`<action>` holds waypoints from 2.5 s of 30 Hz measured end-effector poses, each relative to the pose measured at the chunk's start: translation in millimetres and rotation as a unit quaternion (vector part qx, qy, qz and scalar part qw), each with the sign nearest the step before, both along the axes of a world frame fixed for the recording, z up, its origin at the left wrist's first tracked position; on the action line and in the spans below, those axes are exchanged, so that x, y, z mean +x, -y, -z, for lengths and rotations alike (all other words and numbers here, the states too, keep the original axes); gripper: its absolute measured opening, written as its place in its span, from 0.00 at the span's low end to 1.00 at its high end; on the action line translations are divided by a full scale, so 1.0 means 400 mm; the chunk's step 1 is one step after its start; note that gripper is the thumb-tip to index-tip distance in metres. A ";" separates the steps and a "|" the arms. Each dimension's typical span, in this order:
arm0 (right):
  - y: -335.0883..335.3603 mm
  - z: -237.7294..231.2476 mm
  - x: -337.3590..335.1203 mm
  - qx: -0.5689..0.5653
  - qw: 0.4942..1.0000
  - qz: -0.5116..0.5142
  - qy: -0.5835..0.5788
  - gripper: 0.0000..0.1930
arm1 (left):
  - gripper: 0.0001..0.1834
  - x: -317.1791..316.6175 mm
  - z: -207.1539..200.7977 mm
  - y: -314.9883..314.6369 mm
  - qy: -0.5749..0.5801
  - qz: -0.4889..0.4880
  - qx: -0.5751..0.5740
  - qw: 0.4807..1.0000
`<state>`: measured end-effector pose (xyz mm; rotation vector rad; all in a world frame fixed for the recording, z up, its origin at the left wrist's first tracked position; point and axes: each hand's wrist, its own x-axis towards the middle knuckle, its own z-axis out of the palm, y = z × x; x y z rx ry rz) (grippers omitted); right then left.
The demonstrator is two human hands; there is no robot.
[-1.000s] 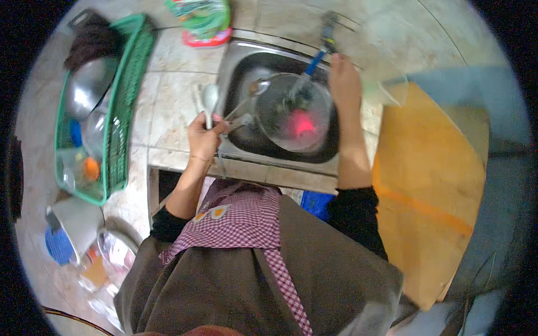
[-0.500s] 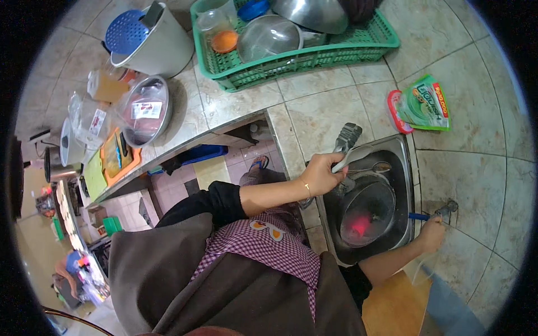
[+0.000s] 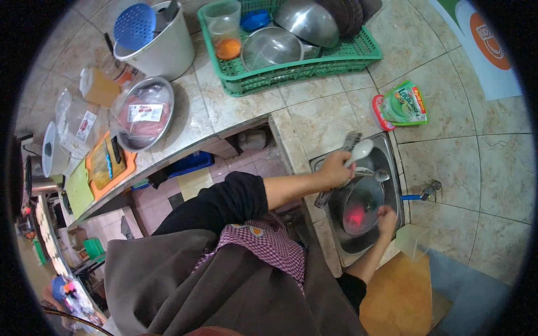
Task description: The recorder washes various kitchen utensils and bowls in a sink after handling food preparation.
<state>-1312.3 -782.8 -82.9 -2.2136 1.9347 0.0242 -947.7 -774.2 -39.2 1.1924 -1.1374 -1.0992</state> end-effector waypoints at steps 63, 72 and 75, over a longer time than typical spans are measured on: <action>-1.511 -0.665 2.253 0.599 0.422 -0.569 0.374 0.17 | 0.17 0.946 -0.495 -1.817 -0.310 -0.734 -0.147 0.586; -1.967 -0.712 2.581 0.628 0.362 -0.651 0.225 0.14 | 0.17 1.249 -0.609 -2.196 -0.343 -0.792 -0.091 0.497; -2.124 -0.819 2.694 0.676 0.342 -0.629 0.172 0.14 | 0.19 1.347 -0.669 -2.318 -0.354 -0.820 -0.093 0.440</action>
